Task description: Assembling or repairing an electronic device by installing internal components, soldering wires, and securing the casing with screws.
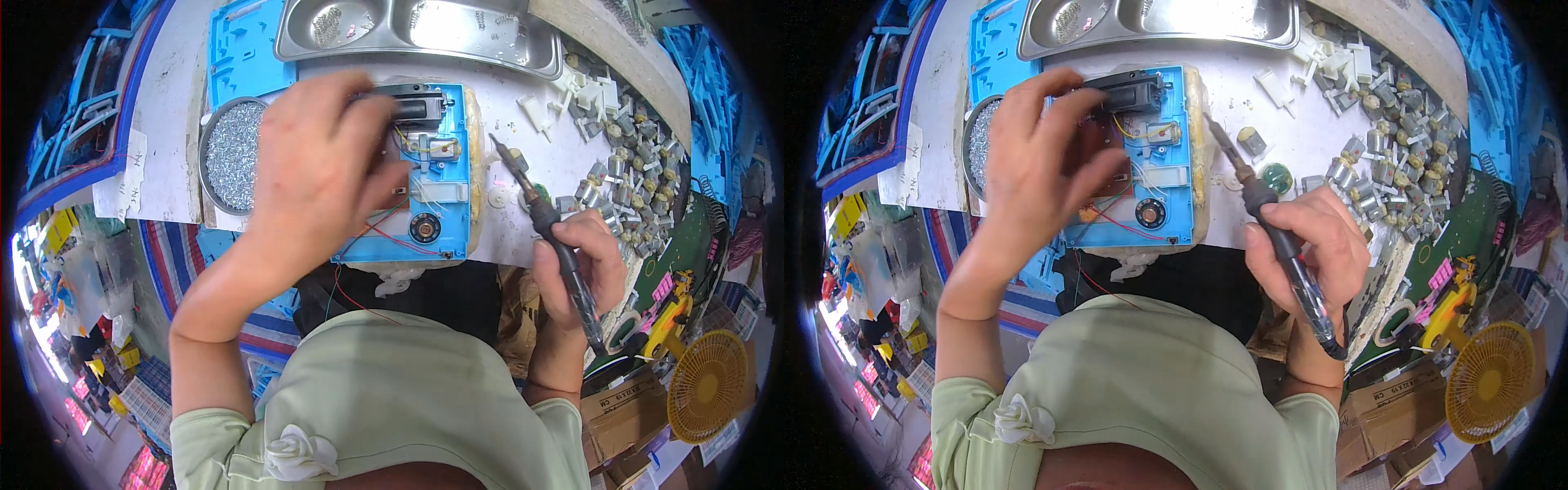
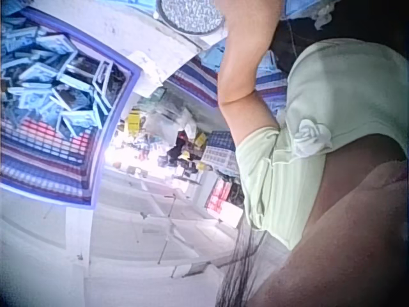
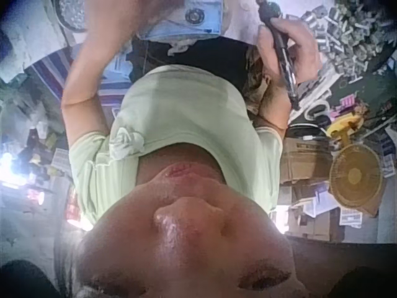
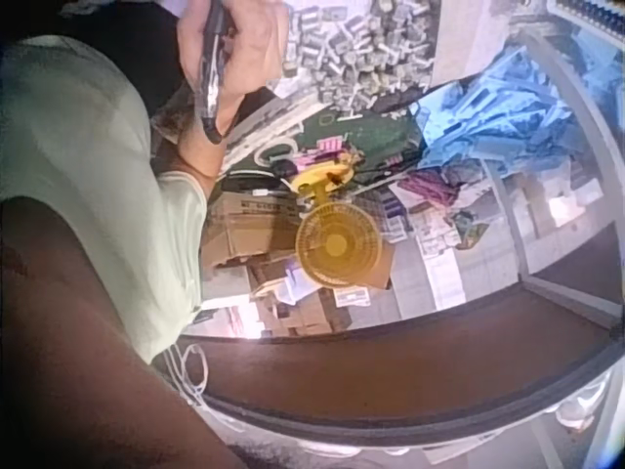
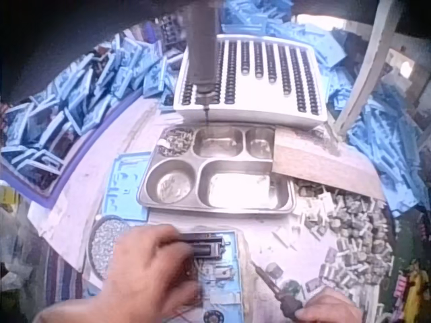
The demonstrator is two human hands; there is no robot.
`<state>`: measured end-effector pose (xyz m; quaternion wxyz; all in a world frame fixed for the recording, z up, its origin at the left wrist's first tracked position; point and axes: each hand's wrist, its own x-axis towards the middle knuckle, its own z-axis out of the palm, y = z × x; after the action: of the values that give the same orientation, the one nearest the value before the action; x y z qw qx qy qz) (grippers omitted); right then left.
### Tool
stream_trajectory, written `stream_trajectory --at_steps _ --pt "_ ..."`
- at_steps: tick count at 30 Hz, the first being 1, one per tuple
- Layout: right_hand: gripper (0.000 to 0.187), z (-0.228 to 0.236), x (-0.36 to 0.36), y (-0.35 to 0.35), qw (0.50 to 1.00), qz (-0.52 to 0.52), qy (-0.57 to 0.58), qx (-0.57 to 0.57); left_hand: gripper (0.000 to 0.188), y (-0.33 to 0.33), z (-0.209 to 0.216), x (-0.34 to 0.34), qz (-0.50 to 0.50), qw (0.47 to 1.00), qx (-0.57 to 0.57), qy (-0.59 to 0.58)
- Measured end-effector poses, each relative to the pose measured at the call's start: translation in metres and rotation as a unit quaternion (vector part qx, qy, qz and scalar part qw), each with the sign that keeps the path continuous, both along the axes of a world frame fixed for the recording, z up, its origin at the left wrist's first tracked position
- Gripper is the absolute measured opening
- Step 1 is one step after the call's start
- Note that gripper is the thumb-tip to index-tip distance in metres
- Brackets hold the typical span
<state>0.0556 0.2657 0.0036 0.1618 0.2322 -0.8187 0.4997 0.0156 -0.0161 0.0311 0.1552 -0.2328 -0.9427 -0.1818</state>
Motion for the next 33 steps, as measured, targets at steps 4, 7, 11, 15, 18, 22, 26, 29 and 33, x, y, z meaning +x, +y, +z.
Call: stream_trajectory --at_steps 4,7,11,15,18,22,26,29,33 --pt "0.031 0.004 -0.003 -0.003 1.0 0.001 0.004 -0.014 0.02 -0.039 0.01 0.014 -0.024 0.982 -0.142 -0.119" --pt "0.03 0.005 -0.006 -0.015 0.998 -0.002 0.009 -0.069 0.011 -0.036 0.015 0.006 -0.074 0.994 -0.067 -0.042" --pt "0.031 0.009 -0.011 -0.041 0.994 0.01 -0.003 -0.11 0.013 -0.037 0.013 0.009 0.052 0.987 -0.067 -0.14" --pt "0.032 0.009 -0.017 -0.048 0.995 0.042 -0.018 -0.089 0.012 -0.051 0.019 0.01 0.017 0.983 -0.005 -0.181" --pt "0.036 0.004 -0.014 -0.053 0.989 0.015 -0.052 -0.136 0.01 -0.036 0.014 0.002 0.0 0.985 0.125 -0.121" --pt "0.046 0.015 -0.019 -0.076 0.963 0.017 -0.164 -0.212 0.007 -0.012 -0.025 0.003 0.0 0.893 0.4 -0.206" --pt "0.051 0.017 -0.043 -0.104 0.963 0.035 -0.162 -0.214 0.008 -0.006 -0.029 0.007 0.047 0.774 0.535 -0.336" --pt "0.053 0.015 -0.056 -0.109 0.975 0.063 -0.156 -0.147 0.009 -0.012 -0.028 0.007 0.052 0.772 0.524 -0.357" --pt "0.052 0.013 -0.06 -0.117 0.973 0.085 -0.156 -0.147 0.008 -0.015 -0.028 0.007 0.047 0.776 0.515 -0.361"
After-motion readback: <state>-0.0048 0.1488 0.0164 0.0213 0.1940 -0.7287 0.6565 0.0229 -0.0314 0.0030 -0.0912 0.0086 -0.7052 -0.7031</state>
